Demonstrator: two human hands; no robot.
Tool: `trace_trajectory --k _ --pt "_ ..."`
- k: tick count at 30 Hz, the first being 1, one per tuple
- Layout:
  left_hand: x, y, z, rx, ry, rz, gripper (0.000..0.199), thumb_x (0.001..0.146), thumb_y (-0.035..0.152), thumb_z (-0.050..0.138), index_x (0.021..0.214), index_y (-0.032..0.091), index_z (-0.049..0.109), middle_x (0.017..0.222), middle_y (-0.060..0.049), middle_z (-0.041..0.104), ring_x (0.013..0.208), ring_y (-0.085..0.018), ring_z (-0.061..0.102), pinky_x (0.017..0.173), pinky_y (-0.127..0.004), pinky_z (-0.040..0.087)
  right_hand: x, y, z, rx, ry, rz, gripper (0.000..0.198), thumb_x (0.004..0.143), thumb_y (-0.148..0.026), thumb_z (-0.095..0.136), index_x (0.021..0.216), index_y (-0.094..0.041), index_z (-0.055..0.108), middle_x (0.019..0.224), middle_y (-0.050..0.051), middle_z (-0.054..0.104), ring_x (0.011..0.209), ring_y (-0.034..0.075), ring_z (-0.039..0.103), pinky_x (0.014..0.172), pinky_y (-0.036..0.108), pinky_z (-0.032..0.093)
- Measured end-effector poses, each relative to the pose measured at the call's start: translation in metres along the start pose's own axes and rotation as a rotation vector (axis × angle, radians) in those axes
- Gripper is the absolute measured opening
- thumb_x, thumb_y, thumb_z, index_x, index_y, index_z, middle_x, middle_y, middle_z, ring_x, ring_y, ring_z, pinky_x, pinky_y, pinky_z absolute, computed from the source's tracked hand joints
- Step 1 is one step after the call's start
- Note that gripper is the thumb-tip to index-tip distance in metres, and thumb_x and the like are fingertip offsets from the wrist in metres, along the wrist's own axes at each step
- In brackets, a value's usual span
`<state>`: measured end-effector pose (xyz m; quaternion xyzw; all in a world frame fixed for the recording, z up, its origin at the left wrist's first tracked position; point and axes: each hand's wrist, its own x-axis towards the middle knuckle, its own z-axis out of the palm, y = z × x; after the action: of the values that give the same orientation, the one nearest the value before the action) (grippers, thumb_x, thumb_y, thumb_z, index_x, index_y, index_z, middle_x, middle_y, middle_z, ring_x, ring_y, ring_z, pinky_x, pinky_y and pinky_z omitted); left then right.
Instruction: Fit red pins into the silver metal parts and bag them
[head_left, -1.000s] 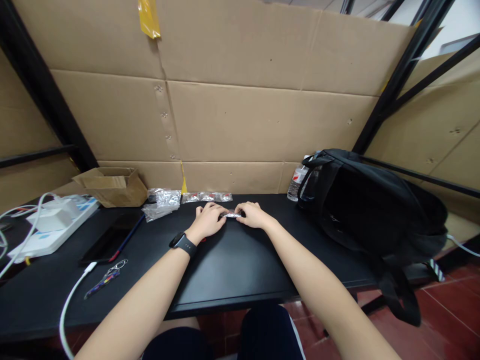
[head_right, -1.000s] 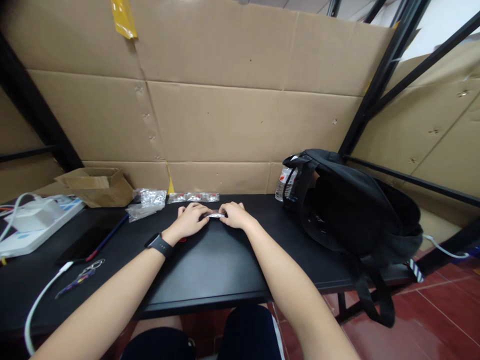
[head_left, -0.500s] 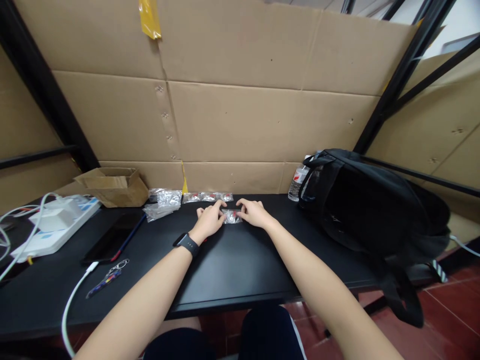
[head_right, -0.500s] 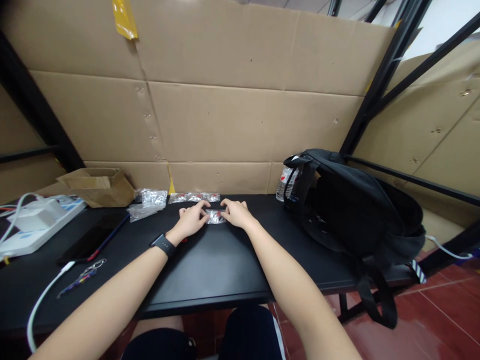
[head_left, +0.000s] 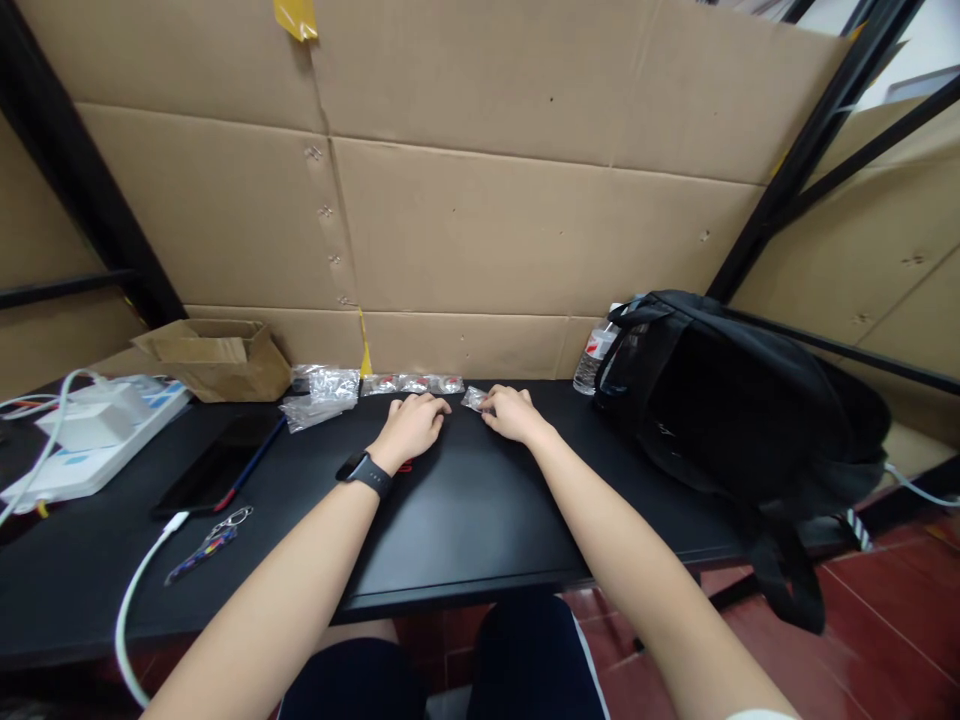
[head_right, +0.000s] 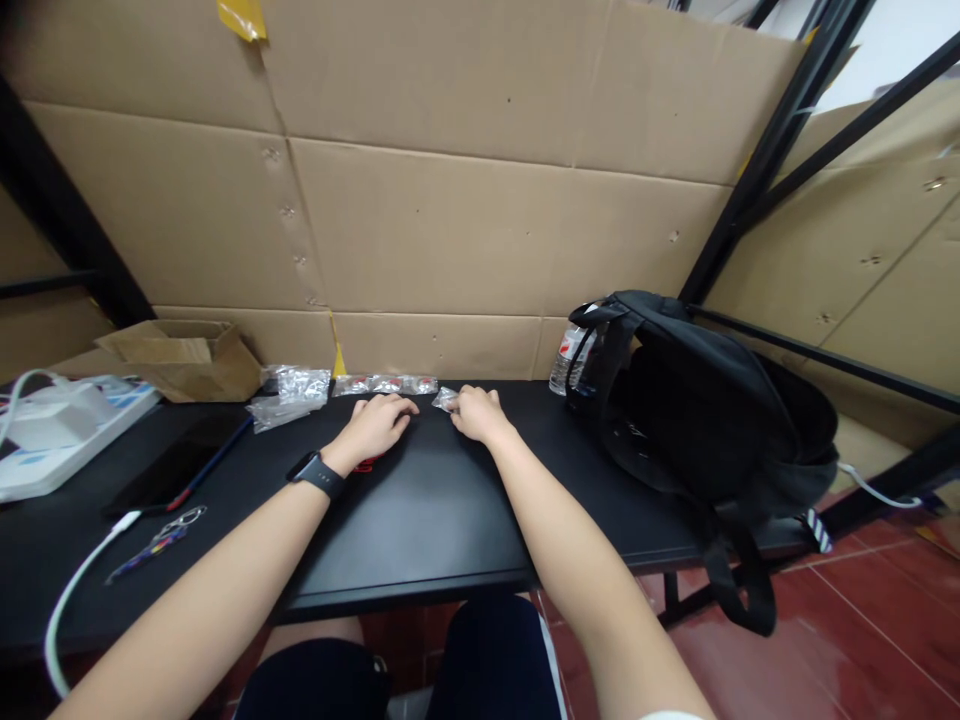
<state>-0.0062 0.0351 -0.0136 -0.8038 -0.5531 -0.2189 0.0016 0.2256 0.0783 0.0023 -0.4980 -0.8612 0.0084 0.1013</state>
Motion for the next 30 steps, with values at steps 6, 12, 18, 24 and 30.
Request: trace_trajectory --k 6,12,18,24,30 --pt "0.002 -0.020 -0.012 0.036 0.011 -0.056 0.026 0.091 0.023 0.051 0.097 0.028 0.076 0.113 -0.008 0.073 0.114 -0.032 0.058 0.102 -0.050 0.036 0.015 0.007 0.007 -0.039 -0.046 0.094 0.038 0.097 -0.038 0.052 0.131 -0.029 0.065 0.149 0.012 0.052 0.128 0.035 0.049 0.102 0.056 0.034" --pt "-0.002 -0.047 -0.034 0.069 -0.073 -0.112 0.024 0.086 0.037 0.058 0.086 0.024 0.079 0.102 -0.010 0.077 0.108 -0.034 0.063 0.095 -0.043 0.044 0.022 0.017 0.006 0.033 -0.042 0.102 0.046 0.102 -0.042 0.041 0.146 -0.031 0.050 0.158 0.010 0.043 0.139 0.035 0.042 0.106 0.060 0.034" --pt "-0.007 -0.059 -0.043 -0.246 -0.426 -0.011 0.023 0.072 0.044 0.070 0.083 0.027 0.080 0.089 -0.001 0.080 0.081 -0.021 0.072 0.077 -0.025 0.050 -0.006 0.049 -0.024 0.170 -0.186 0.022 0.061 0.073 -0.050 0.080 0.124 -0.018 0.071 0.129 0.015 0.066 0.113 0.029 0.065 0.096 0.034 0.049" --pt "-0.007 -0.042 -0.036 -0.214 -0.367 0.025 0.013 0.074 0.036 0.068 0.075 0.026 0.076 0.085 -0.001 0.079 0.081 -0.021 0.070 0.078 -0.027 0.050 -0.021 0.058 -0.037 0.236 -0.291 0.062 0.051 0.055 -0.032 0.091 0.102 -0.021 0.078 0.097 0.004 0.077 0.084 0.021 0.071 0.073 0.025 0.051" --pt "-0.006 -0.014 -0.034 -0.221 -0.204 0.102 0.019 0.089 0.039 0.057 0.087 0.025 0.069 0.089 -0.002 0.077 0.084 -0.021 0.069 0.082 -0.029 0.049 -0.021 0.051 -0.035 0.194 -0.267 0.065 0.040 0.055 -0.028 0.089 0.093 -0.020 0.079 0.090 0.003 0.077 0.078 0.020 0.070 0.066 0.025 0.049"
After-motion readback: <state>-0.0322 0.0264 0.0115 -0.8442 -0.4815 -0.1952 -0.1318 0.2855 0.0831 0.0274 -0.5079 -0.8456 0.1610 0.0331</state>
